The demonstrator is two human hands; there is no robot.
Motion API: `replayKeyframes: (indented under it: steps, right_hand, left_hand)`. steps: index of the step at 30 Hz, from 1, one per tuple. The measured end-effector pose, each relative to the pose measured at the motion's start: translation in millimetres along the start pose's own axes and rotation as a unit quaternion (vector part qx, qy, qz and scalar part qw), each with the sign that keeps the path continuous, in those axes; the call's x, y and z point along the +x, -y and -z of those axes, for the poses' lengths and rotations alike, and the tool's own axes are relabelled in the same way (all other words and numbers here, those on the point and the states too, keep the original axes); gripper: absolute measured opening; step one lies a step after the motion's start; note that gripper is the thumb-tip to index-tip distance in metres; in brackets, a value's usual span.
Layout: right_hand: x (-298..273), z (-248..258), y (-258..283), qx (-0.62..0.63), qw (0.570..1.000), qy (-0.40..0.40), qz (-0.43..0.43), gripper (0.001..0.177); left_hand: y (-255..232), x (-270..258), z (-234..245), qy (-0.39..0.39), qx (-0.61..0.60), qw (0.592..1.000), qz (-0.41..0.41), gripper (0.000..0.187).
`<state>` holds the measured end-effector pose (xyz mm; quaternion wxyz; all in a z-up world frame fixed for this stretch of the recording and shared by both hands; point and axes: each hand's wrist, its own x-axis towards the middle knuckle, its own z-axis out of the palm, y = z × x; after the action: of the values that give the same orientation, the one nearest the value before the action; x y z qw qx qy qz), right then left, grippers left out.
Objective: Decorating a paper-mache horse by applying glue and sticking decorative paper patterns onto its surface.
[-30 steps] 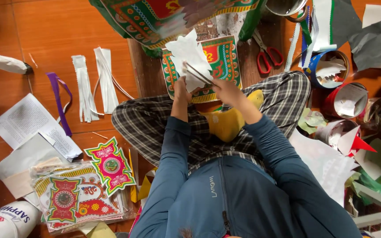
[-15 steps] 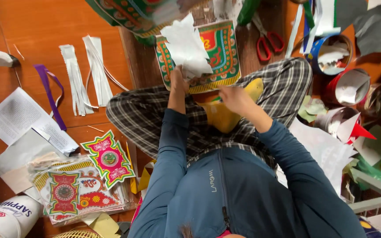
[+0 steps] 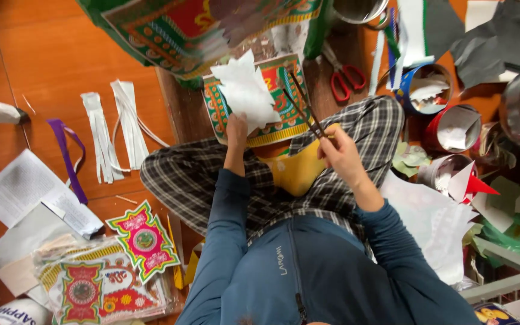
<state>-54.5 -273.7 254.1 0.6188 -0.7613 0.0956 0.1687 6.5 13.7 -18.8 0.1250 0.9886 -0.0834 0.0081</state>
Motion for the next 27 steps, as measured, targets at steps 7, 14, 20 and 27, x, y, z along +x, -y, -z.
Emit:
replayKeyframes:
  steps: [7,14,20,27]
  right_hand:
    - [-21.9,-5.3,0.2,0.079,0.994,-0.01,0.079,0.01]
    - [-16.7,-24.7,-6.0,0.204,0.977,-0.023,0.054,0.009]
    - [-0.9,-18.8,0.5,0.215,0.967,-0.132,0.033,0.016]
    - [138.3,58.9,-21.0,0.101,0.964,-0.226,0.099,0.027]
  left_hand:
    - [-36.1,-9.7,106.9,0.062,-0.197,0.93,0.305,0.05]
    - [-109.4,-31.6,208.6,-0.035,-0.418,0.905,0.072,0.014]
    - [-133.6,-45.3,198.0,0.054,-0.459,0.886,0.034,0.017]
    - [-147.3,-84.3,141.8,0.119,-0.377,0.919,-0.008,0.017]
